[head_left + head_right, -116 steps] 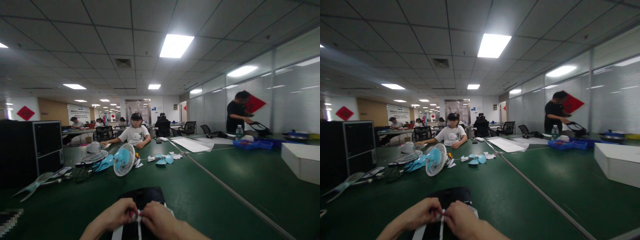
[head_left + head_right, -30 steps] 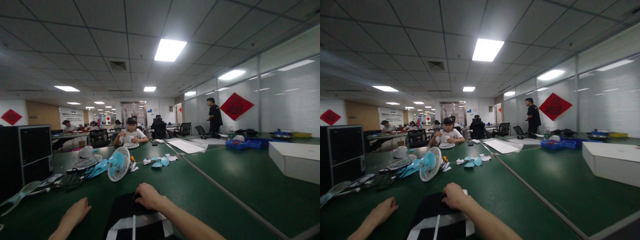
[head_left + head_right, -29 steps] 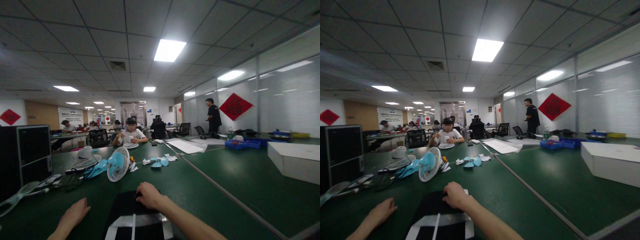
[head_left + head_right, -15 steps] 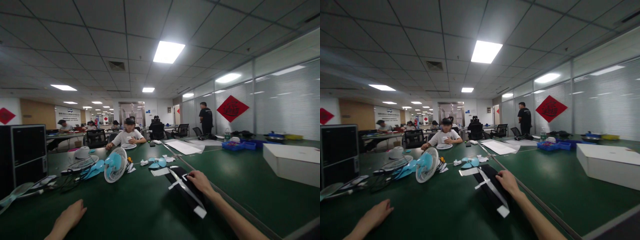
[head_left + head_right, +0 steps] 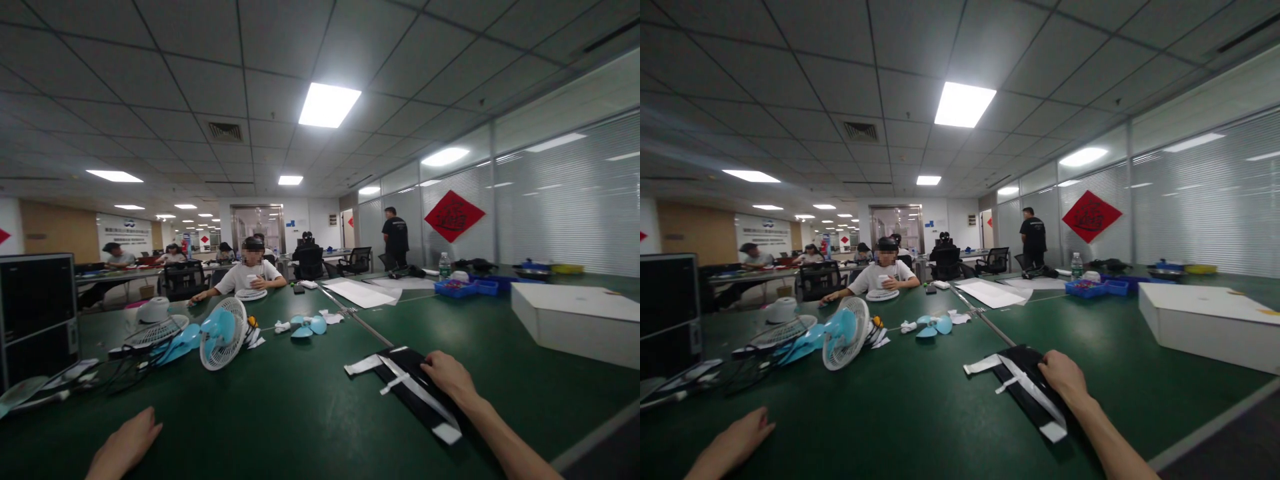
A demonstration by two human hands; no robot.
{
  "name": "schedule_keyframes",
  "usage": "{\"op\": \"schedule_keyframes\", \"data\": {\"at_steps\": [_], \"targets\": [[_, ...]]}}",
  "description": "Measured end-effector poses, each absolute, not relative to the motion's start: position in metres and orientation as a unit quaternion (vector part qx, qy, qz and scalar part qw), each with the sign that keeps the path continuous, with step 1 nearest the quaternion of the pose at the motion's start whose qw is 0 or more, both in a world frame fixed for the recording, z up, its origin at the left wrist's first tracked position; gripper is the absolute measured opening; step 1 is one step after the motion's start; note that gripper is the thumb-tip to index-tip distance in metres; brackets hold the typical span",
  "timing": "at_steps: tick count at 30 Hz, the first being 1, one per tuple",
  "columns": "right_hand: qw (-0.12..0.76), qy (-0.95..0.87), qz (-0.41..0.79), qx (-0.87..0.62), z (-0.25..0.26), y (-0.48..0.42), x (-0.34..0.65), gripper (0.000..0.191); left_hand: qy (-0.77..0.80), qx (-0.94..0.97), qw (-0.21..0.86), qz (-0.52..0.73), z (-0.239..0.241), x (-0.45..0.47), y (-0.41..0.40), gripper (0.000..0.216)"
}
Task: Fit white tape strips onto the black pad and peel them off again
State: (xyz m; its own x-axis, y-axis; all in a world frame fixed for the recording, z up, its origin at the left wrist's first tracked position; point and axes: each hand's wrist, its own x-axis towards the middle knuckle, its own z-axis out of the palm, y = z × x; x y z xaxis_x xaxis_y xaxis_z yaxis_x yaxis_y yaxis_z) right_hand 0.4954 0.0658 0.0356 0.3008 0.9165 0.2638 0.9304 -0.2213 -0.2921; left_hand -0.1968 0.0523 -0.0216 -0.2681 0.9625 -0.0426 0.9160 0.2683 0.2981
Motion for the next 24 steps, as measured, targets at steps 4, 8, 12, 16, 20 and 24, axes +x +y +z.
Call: {"op": "schedule_keyframes", "data": {"at_steps": [4,8,12,16,20,24], "targets": [[0.192,-0.590,-0.028,-0.783,0.035,0.065,0.492,0.026,0.783,0.608,0.085,0.100,-0.029,-0.202,0.055,0.021],[0.205,-0.601,-0.100,-0.766,0.036,0.060,0.485,0.031,0.786,0.603,0.093,0.105,-0.027,-0.198,0.052,0.020],[0.219,-0.605,-0.094,-0.760,0.039,0.045,0.471,0.031,0.786,0.602,0.092,0.108,-0.023,-0.195,0.049,0.018],[0.218,-0.606,-0.032,-0.764,0.038,0.020,0.466,0.029,0.788,0.596,0.098,0.120,-0.025,-0.199,0.051,0.020],[0.209,-0.580,-0.001,-0.788,0.032,-0.005,0.476,0.030,0.785,0.598,0.113,0.115,-0.033,-0.206,0.059,0.025],[0.202,-0.568,0.021,-0.798,0.018,-0.020,0.488,0.029,0.784,0.597,0.119,0.122,-0.037,-0.211,0.064,0.026]]}}
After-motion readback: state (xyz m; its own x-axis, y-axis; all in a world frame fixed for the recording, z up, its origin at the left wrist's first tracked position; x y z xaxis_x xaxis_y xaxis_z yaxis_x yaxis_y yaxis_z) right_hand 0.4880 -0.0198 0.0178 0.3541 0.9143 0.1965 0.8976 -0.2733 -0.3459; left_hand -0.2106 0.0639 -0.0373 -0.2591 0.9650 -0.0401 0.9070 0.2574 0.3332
